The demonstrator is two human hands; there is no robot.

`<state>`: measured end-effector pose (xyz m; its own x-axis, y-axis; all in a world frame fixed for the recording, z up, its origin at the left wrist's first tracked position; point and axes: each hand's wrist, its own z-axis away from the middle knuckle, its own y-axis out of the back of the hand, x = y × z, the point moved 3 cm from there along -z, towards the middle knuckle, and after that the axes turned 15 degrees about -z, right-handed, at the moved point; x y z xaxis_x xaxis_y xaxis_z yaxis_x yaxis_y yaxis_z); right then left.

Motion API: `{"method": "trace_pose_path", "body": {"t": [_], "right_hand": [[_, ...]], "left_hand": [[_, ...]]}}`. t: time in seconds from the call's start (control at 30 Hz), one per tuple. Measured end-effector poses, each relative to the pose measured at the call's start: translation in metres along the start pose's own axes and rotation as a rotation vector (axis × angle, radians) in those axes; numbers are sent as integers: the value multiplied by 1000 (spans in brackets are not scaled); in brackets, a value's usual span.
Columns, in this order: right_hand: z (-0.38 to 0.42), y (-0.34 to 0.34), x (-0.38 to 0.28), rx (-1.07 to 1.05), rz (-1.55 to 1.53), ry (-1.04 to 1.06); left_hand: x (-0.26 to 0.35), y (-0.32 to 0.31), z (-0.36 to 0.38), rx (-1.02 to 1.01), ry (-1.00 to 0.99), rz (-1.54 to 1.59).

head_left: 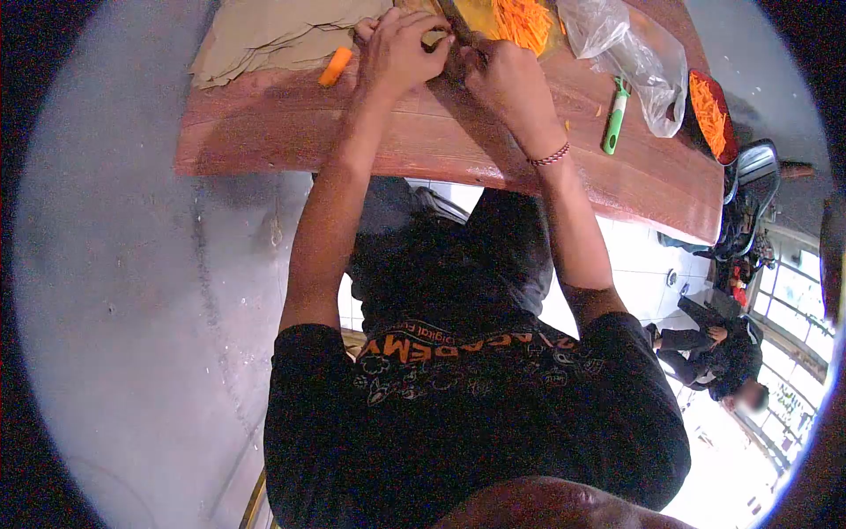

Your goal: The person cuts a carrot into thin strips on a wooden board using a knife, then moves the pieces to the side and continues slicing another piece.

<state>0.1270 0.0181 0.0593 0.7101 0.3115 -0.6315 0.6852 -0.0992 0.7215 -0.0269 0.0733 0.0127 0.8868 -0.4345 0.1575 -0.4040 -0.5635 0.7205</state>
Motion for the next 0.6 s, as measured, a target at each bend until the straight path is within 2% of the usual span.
{"method": "trace_pose_path", "body": {"t": [0.27, 0.33, 0.47, 0.53, 0.6], "right_hand": [[-13, 7, 14, 24, -139, -71], [-15, 15, 12, 70, -56, -66], [-19, 26, 51, 109, 31, -103], [-16, 32, 43, 129, -21, -111], [-8, 35, 26, 150, -75, -118]], "left_hand": [[4, 6, -3, -25, -20, -46], [5, 6, -2, -27, -18, -73], [4, 2, -1, -3, -37, -42], [7, 6, -3, 2, -55, -33], [6, 15, -4, 94, 14, -21]]}}
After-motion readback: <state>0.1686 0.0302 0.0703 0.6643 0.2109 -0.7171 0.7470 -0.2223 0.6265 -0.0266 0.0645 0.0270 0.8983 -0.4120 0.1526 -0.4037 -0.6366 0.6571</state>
